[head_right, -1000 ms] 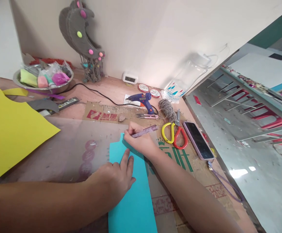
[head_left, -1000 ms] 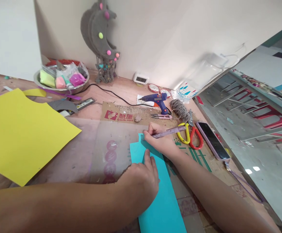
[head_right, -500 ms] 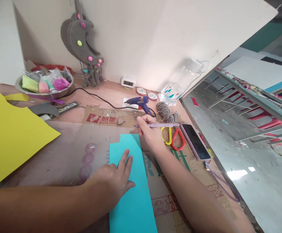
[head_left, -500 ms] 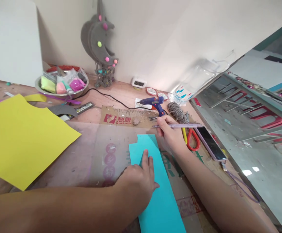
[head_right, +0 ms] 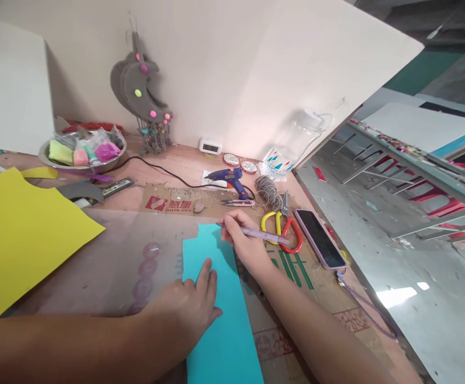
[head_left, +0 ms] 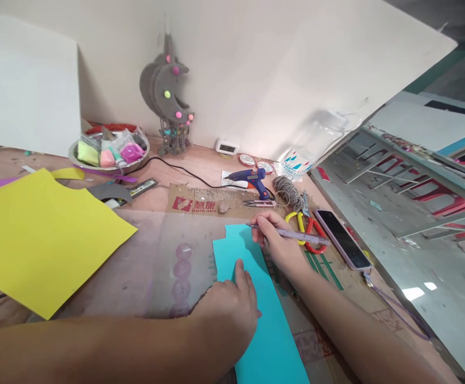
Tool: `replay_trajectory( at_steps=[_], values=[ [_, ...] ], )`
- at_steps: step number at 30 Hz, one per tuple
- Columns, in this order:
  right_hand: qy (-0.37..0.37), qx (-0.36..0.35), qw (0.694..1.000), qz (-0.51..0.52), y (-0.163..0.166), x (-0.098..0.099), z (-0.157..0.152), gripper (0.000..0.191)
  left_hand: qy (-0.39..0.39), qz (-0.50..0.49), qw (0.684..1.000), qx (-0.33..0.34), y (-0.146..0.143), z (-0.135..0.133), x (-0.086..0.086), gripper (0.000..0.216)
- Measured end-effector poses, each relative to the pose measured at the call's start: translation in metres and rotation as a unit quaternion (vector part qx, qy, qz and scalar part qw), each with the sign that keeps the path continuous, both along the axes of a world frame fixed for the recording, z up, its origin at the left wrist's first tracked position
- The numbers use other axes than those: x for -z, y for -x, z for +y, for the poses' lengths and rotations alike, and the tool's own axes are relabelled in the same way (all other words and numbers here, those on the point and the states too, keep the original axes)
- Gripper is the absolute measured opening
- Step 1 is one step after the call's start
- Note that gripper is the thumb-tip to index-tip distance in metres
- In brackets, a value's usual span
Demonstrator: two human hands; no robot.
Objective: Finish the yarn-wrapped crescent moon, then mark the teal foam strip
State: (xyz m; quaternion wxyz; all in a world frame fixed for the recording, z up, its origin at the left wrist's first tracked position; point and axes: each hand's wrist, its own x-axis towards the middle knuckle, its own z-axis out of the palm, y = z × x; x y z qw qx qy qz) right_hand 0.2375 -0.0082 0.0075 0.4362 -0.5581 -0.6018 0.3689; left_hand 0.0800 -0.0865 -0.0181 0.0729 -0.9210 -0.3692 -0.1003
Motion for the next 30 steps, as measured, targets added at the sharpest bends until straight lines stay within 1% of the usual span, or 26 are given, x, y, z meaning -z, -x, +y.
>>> replay_trajectory(
  at_steps=[1, 3, 4, 5, 7, 9, 10, 12, 14, 18, 20, 21, 22, 24, 25, 26, 27, 29, 30],
  values=[
    [-0.011, -0.005, 1.0, -0.022, -0.001, 0.0, 0.002, 0.023, 0.002, -0.002, 1.0, 0.004, -0.001, 0.002, 0.0, 0.05],
    [-0.065, -0.04, 0.991, -0.11, -0.001, -0.002, 0.01, 0.022, 0.018, -0.003, 1.0, 0.015, -0.001, 0.008, -0.003, 0.047],
    [-0.101, -0.063, 0.978, -0.171, -0.001, -0.003, 0.016, 0.021, 0.037, 0.001, 0.999, 0.021, -0.001, 0.011, -0.006, 0.046],
    [-0.141, -0.09, 0.958, -0.234, 0.001, -0.004, 0.023, 0.02, 0.06, 0.008, 0.998, 0.02, 0.0, 0.013, -0.01, 0.046],
    [-0.179, -0.121, 0.918, -0.332, 0.007, -0.003, 0.038, 0.022, 0.108, 0.028, 0.994, 0.008, 0.0, 0.017, -0.018, 0.046],
    [-0.173, -0.17, 0.893, -0.379, 0.015, 0.001, 0.051, 0.025, 0.143, 0.049, 0.988, -0.003, 0.001, 0.02, -0.024, 0.046],
    [-0.172, -0.178, 0.884, -0.395, 0.019, 0.005, 0.057, 0.024, 0.155, 0.057, 0.986, -0.004, 0.001, 0.02, -0.025, 0.046],
    [-0.179, -0.179, 0.871, -0.42, 0.024, 0.011, 0.065, 0.019, 0.167, 0.061, 0.984, 0.001, 0.002, 0.021, -0.026, 0.048],
    [-0.192, -0.174, 0.866, -0.429, 0.027, 0.015, 0.068, 0.013, 0.164, 0.057, 0.985, 0.004, 0.002, 0.02, -0.024, 0.054],
    [-0.208, -0.174, 0.869, -0.413, 0.023, 0.017, 0.07, 0.008, 0.166, 0.063, 0.984, 0.0, 0.002, 0.021, -0.022, 0.063],
    [-0.213, -0.154, 0.879, -0.399, 0.019, 0.016, 0.071, 0.009, 0.18, 0.069, 0.981, -0.004, 0.002, 0.022, -0.023, 0.064],
    [-0.207, -0.136, 0.891, -0.381, 0.017, 0.014, 0.071, 0.011, 0.188, 0.071, 0.98, -0.004, 0.002, 0.022, -0.024, 0.064],
    [-0.189, -0.113, 0.911, -0.348, 0.015, 0.012, 0.071, 0.013, 0.196, 0.072, 0.978, -0.004, 0.003, 0.023, -0.025, 0.064],
    [-0.135, -0.066, 0.953, -0.262, 0.01, 0.006, 0.068, 0.016, 0.206, 0.073, 0.976, -0.006, 0.003, 0.023, -0.025, 0.065],
    [-0.104, -0.05, 0.968, -0.221, 0.008, 0.002, 0.064, 0.018, 0.209, 0.07, 0.975, -0.006, 0.003, 0.023, -0.025, 0.065],
    [-0.078, -0.047, 0.976, -0.197, 0.005, -0.002, 0.06, 0.018, 0.213, 0.067, 0.975, -0.006, 0.002, 0.023, -0.025, 0.065],
    [-0.062, -0.058, 0.978, -0.19, 0.003, -0.006, 0.054, 0.018, 0.216, 0.063, 0.974, -0.006, 0.002, 0.023, -0.024, 0.066],
    [-0.016, -0.107, 0.976, -0.19, -0.001, -0.012, 0.039, 0.016, 0.223, 0.058, 0.973, -0.003, 0.001, 0.024, -0.024, 0.066],
    [-0.006, -0.128, 0.972, -0.195, -0.001, -0.013, 0.03, 0.016, 0.229, 0.058, 0.972, -0.001, 0.001, 0.024, -0.025, 0.066]
  ],
)
